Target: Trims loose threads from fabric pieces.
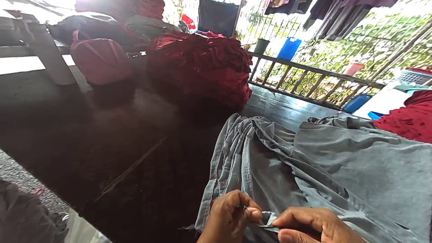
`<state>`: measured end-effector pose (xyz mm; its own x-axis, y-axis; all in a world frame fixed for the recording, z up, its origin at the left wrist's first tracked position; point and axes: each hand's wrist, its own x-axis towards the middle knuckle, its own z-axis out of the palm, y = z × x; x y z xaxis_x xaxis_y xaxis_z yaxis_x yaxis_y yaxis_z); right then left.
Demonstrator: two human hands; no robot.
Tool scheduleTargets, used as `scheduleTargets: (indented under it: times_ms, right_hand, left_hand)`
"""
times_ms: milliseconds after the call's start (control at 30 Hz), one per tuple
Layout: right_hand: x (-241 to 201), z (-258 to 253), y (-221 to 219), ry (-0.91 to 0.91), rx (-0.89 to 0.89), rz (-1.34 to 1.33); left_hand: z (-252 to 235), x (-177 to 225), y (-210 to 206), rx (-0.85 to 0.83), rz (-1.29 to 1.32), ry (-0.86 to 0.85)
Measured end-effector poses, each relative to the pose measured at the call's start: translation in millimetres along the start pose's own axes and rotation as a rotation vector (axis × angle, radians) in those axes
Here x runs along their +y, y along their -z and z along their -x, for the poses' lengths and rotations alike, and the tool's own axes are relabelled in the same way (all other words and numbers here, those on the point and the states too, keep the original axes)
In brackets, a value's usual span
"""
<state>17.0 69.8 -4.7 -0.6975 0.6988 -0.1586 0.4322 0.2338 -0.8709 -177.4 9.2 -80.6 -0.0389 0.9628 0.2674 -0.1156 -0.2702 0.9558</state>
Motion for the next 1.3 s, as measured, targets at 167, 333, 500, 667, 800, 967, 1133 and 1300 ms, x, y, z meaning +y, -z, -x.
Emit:
scheduleTargets:
  times_ms: [167, 333, 500, 667, 800, 967, 1133, 1300]
  right_hand:
    - [0.9, 1.2, -0.8, 0.000, 0.004, -0.115]
    - [14.2, -9.0, -0.4, -0.111, 0.084, -0.217]
    - [7.1, -22.7, -39.4, -0.172, 0.265, 0.146]
    - [-28.1, -37.6, -57.2, -0.418, 0.072, 0.447]
    - [-25.0, -29.8, -54.3, -0.295, 0.274, 0.345]
    - [-21.9, -37.5, -33.1, -0.294, 0.661, -0.025]
    - [-30.5, -39.8, -24.2, -0.390, 0.822, -0.474]
    - [-20.1, -32.1, -29.3, -0.442, 0.964, -0.735]
  left_hand:
    - [2.3, 3.2, -0.3, 0.011, 0.053, 0.021]
    - [16.3, 10.8, 3.1, 0.019, 0.038, -0.001]
    - [39.0, 13.8, 2.7, 0.036, -0.019, 0.028]
    - [47.1, 13.4, 1.5, 0.086, -0.092, 0.076]
    - [45.2, 16.8, 1.2, 0.131, -0.084, 0.132]
    - [14.8, 17.3, -13.0, 0.199, -0.075, 0.007]
    - [-3.5, 8.2, -27.9, 0.304, -0.147, -0.001]
    - [6.4, 10.6, -38.4, 0.398, -0.139, -0.003]
